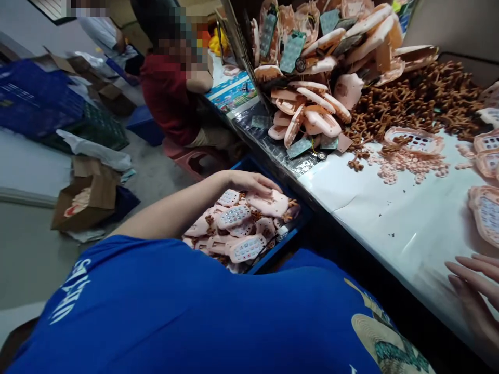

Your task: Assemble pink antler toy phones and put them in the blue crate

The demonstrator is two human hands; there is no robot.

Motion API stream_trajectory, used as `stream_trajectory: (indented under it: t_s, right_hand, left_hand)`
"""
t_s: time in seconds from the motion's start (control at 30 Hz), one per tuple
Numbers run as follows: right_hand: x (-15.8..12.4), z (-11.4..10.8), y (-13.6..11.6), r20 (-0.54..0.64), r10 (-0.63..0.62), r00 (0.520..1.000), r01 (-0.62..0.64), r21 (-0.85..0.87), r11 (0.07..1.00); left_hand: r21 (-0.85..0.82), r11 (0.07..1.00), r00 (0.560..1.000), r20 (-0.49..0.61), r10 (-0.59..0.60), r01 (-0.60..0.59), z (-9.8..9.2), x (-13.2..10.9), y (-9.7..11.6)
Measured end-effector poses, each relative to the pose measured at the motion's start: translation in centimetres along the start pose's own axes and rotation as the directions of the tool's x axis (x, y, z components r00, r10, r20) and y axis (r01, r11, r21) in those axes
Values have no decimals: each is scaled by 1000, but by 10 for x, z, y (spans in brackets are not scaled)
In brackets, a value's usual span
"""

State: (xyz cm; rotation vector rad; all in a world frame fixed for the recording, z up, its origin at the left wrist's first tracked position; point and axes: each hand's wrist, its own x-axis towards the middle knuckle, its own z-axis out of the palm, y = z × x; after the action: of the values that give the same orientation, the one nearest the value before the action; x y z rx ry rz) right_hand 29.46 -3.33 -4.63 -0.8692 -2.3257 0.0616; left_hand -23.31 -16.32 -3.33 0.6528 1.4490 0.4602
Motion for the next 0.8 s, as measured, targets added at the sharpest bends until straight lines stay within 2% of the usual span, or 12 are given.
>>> stream_trajectory:
  t_s: [0.1, 0.2, 0.3, 0.37, 0.43, 0.47, 0.53, 0.57, 0.6, 0.67, 0.73, 0.8]
  right_hand:
    - [6, 6, -6, 73, -130, 989, 123, 101, 987]
    - [15, 10, -13, 59, -193, 980, 184, 128, 975]
    - [21, 13, -19, 73, -235, 969, 226, 111, 968]
    - [25, 16, -23, 65, -274, 960, 266, 108, 958]
    - [28, 18, -27, 46, -313, 949, 306, 116, 945]
    - [29, 20, -28, 43, -327, 944, 320, 124, 939]
    - [31, 22, -31, 58, -327, 943, 317, 141, 938]
    - [31, 23, -32, 69, -321, 945, 309, 148, 940]
    - [31, 23, -33, 78, -317, 945, 303, 152, 941]
    - [31, 24, -34, 86, -317, 945, 301, 160, 940]
    - [30, 25, -35, 78, -306, 949, 290, 168, 942]
    - [30, 25, -37, 68, -282, 957, 266, 181, 947]
  left_hand:
    - [109, 993, 998, -65, -27, 34, -14, -4, -22]
    - [189, 981, 991, -123, 57, -33, -18, -7, -25]
    - [239, 956, 953, -209, 220, -168, -22, -12, -7]
    - [261, 923, 892, -284, 352, -282, -22, -14, 17]
    - [316, 857, 787, -354, 505, -407, -17, -13, 48]
    - [363, 807, 717, -380, 584, -465, -13, -10, 66]
    - [690, 528, 430, -334, 839, -495, -5, 0, 103]
    - [839, 361, 331, -232, 915, -408, -2, 7, 121]
    - [935, 206, 286, -121, 950, -288, -1, 15, 138]
    - [999, 16, 299, -3, 954, -43, -2, 32, 166]
    - [991, -23, 354, -25, 935, 131, -7, 48, 185]
    - [976, -6, 376, -78, 923, 217, -12, 60, 194]
